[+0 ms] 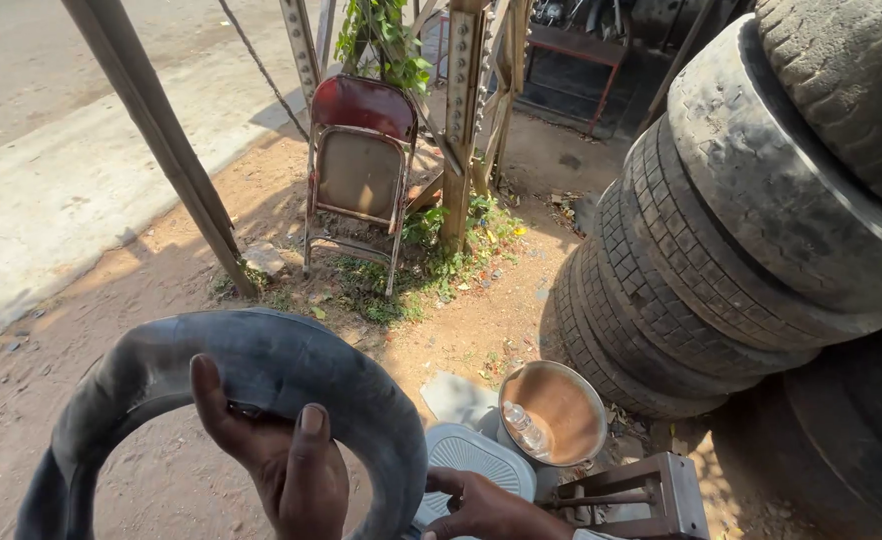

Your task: Inspecting and preparing a motorcycle tire inner tube for patching.

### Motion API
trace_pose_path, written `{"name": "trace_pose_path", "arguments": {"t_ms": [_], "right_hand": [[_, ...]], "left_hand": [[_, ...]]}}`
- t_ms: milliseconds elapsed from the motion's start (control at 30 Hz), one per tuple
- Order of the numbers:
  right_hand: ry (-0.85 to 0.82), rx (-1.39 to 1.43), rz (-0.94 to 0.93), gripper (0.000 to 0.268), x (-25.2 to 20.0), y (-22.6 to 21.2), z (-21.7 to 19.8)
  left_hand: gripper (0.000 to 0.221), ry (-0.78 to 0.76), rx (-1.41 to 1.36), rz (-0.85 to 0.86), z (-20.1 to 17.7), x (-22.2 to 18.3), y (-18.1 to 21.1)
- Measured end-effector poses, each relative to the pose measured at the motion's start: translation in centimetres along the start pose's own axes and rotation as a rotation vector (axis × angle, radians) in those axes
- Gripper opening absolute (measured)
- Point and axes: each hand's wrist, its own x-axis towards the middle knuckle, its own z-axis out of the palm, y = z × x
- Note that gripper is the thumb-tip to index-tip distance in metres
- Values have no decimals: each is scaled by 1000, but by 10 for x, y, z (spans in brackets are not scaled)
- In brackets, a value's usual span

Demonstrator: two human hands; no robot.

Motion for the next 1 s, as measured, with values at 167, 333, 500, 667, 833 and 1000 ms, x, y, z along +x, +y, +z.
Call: {"name": "trace_pose_path", "arguments": {"t_ms": [167,333,500,667,833,1000], "right_hand": [[256,7,109,58,22,18,-2],[398,205,-31,31,33,56,-40],[606,137,-170,25,-15,-9,-106],[717,-9,-248,23,-64,-127,-97],[860,-481,-390,19,-75,-203,-71],[896,-534,-498,17,-85,-230,-53]], "left_hand": [[95,-65,-130,138,-12,9,8],[101,16,-44,144,-56,29,10],[105,-31,302,-166,-130,51,-19],[99,-58,466,-542,-189,34,-107],[82,-247,267,-801,-176,8,-162],[77,-387,112,-1053,-159,-9,-149]]}}
